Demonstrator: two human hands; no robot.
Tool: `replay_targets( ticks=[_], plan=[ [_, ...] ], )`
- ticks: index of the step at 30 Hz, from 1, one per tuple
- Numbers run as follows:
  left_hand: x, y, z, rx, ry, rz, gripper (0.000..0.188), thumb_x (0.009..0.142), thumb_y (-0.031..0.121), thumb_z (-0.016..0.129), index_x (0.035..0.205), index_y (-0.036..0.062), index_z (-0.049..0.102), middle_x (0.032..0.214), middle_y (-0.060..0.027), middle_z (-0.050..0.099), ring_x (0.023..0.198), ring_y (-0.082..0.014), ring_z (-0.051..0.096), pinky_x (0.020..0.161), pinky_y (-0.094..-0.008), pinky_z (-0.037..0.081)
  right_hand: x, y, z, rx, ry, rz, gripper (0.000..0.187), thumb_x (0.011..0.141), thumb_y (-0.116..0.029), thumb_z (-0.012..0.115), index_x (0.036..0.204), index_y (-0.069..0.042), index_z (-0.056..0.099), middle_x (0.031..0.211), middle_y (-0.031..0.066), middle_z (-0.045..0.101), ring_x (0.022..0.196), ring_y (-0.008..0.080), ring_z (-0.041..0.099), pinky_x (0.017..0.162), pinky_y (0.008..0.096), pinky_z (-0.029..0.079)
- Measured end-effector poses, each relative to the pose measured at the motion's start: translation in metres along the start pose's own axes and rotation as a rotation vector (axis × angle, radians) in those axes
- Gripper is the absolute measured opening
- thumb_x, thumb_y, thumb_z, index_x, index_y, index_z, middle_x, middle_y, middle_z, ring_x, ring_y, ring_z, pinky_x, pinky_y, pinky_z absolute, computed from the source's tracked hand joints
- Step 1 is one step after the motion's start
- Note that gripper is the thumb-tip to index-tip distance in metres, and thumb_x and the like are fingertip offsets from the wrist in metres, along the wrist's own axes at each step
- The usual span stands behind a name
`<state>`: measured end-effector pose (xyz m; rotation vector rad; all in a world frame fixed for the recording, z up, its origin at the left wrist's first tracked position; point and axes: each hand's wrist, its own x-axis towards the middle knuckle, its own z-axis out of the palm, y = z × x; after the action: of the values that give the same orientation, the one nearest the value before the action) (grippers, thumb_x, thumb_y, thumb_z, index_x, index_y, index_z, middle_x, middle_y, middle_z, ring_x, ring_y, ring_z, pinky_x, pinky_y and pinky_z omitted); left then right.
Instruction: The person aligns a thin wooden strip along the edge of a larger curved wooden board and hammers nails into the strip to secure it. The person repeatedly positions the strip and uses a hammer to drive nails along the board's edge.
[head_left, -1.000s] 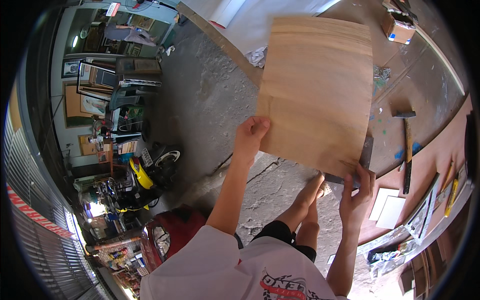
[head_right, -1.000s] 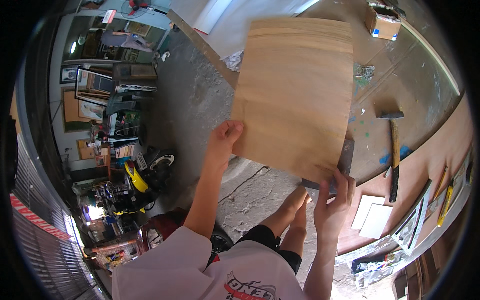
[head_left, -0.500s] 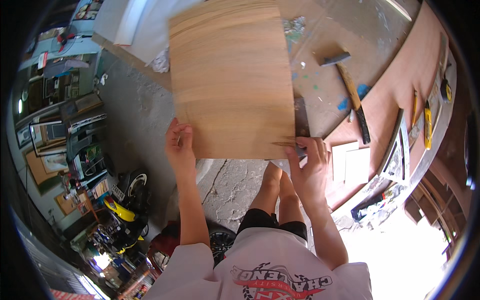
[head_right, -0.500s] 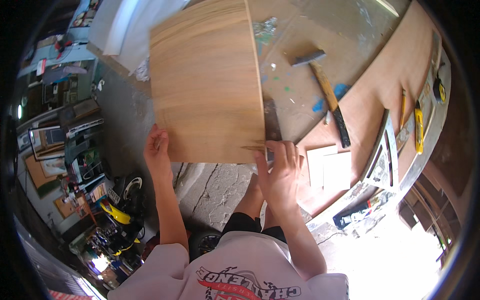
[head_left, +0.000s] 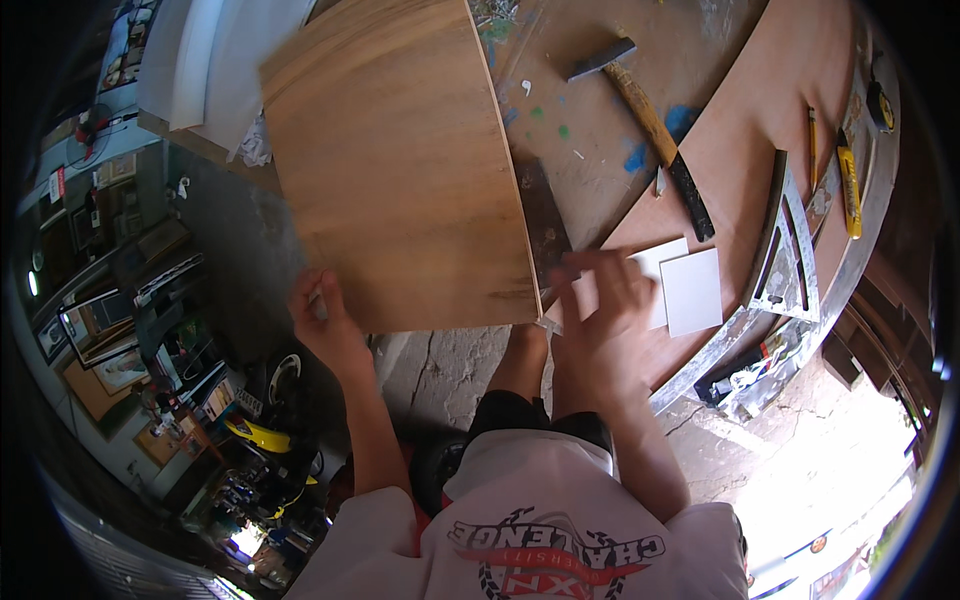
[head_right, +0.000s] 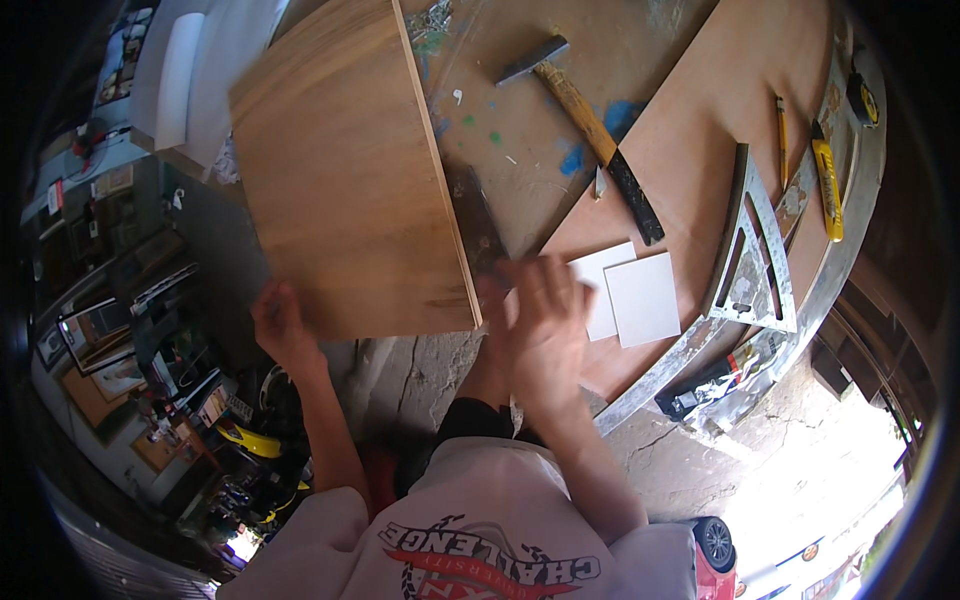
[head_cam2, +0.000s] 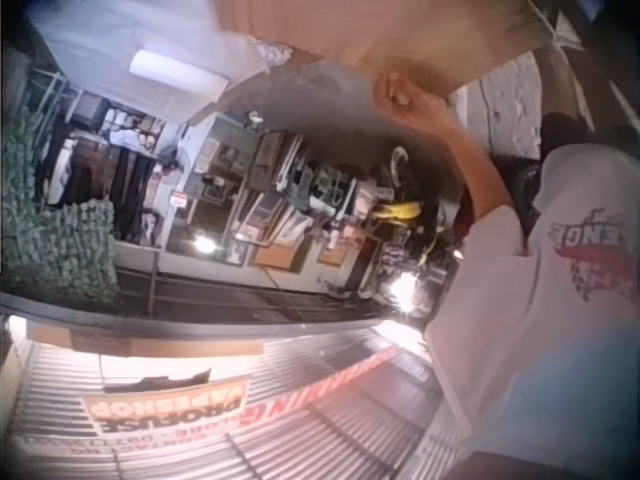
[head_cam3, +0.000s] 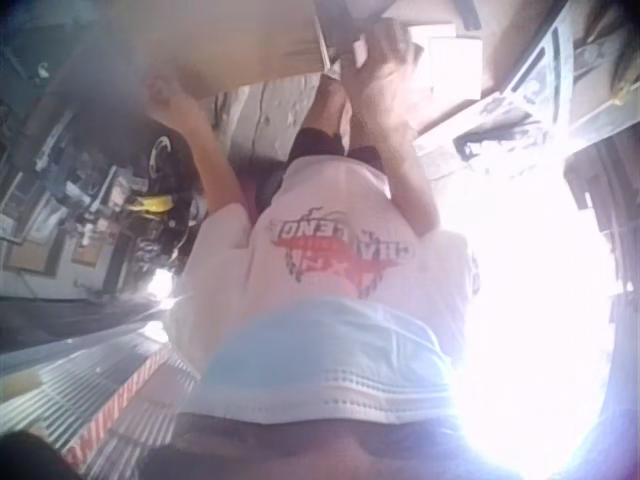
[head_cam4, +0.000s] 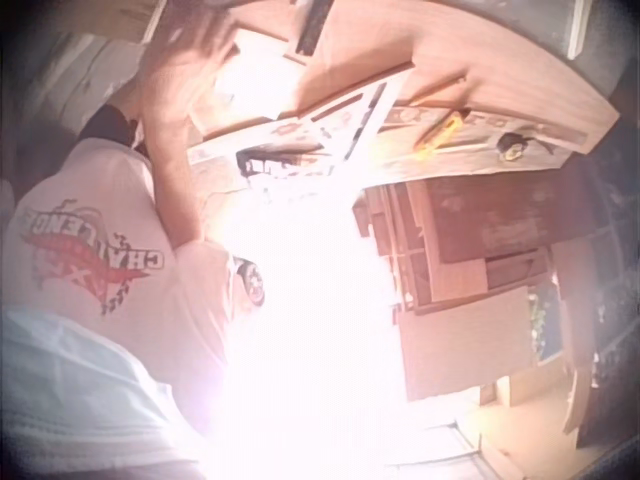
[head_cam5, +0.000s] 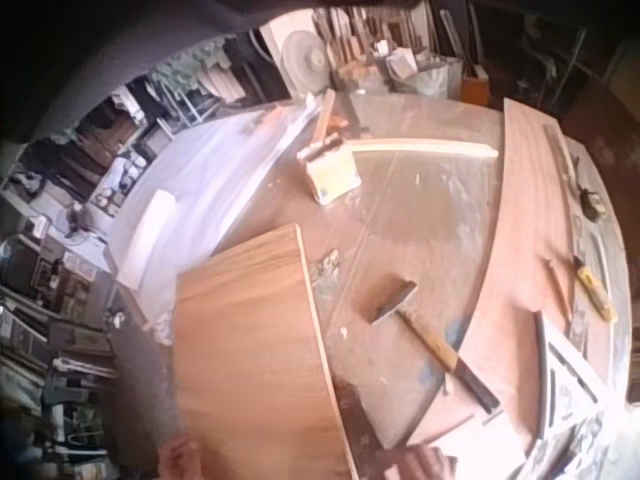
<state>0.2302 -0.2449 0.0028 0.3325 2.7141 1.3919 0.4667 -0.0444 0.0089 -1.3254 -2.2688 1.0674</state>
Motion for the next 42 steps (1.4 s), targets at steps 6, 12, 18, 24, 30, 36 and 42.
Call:
replay_targets(
  ticks=[6, 12, 18, 24, 30, 36, 42],
  plan=[
    [-0.042, 0.063, 0.065, 0.041, -0.265, 0.320, 0.008, 0.091, 0.007, 0.079, 0.097, 0.0060, 0.075, 0.095, -0.0031, 0.074, 0.089, -0.0152, 0.064, 0.081, -0.0290, 0.050, 0.066, 0.044, -0.037, -0.480, 0.314, -0.064, 0.039, 0.092, -0.026, 0.075, 0.127, -0.013, 0.064, 0.115, 0.0071, 0.061, 0.108, 0.0291, 0.059, 0.094, 0.0477, 0.043],
    [-0.041, 0.083, 0.113, -0.005, -0.427, 0.477, 0.008, 0.087, 0.006, 0.080, 0.093, 0.0097, 0.076, 0.089, -0.0029, 0.071, 0.084, -0.0202, 0.062, 0.080, -0.0328, 0.048, 0.088, 0.051, -0.034, -0.651, 0.230, -0.058, 0.032, 0.092, -0.024, 0.075, 0.118, -0.010, 0.063, 0.115, 0.0080, 0.063, 0.113, 0.0297, 0.059, 0.096, 0.0484, 0.043],
    [-0.039, 0.080, 0.124, -0.030, -0.416, 0.455, 0.006, 0.087, 0.011, 0.081, 0.092, 0.0135, 0.077, 0.088, -0.0014, 0.067, 0.087, -0.0220, 0.059, 0.082, -0.0363, 0.044, 0.098, 0.048, -0.037, -0.636, 0.272, -0.078, 0.025, 0.096, -0.019, 0.068, 0.115, -0.005, 0.058, 0.108, 0.0128, 0.065, 0.107, 0.0325, 0.063, 0.092, 0.0481, 0.046],
    [-0.039, 0.076, 0.124, 0.056, -0.404, 0.503, 0.007, 0.087, 0.009, 0.082, 0.093, 0.0074, 0.078, 0.089, -0.0048, 0.065, 0.089, -0.0191, 0.061, 0.081, -0.0316, 0.048, 0.096, 0.040, -0.055, -0.406, 0.241, -0.060, 0.018, 0.104, -0.018, 0.057, 0.115, -0.004, 0.054, 0.102, 0.0190, 0.068, 0.097, 0.0400, 0.068, 0.082, 0.0504, 0.051],
    [-0.040, 0.074, 0.125, 0.071, -0.389, 0.580, 0.007, 0.087, 0.011, 0.081, 0.092, 0.0088, 0.077, 0.092, -0.0043, 0.066, 0.091, -0.0227, 0.060, 0.084, -0.0358, 0.047, 0.065, 0.029, -0.072, 0.111, 0.211, 0.037, 0.024, 0.107, -0.017, 0.055, 0.124, -0.002, 0.062, 0.088, 0.0083, 0.062, 0.072, 0.0155, 0.056, 0.065, 0.0316, 0.044],
    [-0.040, 0.071, 0.129, 0.072, -0.351, 0.636, 0.007, 0.088, 0.014, 0.079, 0.092, 0.0147, 0.074, 0.090, -0.0007, 0.064, 0.090, -0.0236, 0.057, 0.085, -0.0394, 0.042, 0.020, 0.018, -0.077, 0.540, -0.017, 0.264, 0.030, 0.106, -0.020, 0.058, 0.128, 0.000, 0.060, 0.075, -0.0023, 0.054, 0.061, 0.0075, 0.045, 0.056, 0.0278, 0.036],
    [-0.042, 0.068, 0.130, 0.063, -0.325, 0.650, 0.009, 0.087, 0.013, 0.080, 0.092, 0.0167, 0.073, 0.089, 0.0006, 0.063, 0.089, -0.0242, 0.057, 0.084, -0.0407, 0.040, -0.013, 0.012, -0.073, 0.326, -0.094, 0.165, 0.023, 0.104, -0.012, 0.056, 0.123, 0.000, 0.058, 0.076, 0.0072, 0.056, 0.064, 0.0120, 0.048, 0.058, 0.0285, 0.040]
  ],
)
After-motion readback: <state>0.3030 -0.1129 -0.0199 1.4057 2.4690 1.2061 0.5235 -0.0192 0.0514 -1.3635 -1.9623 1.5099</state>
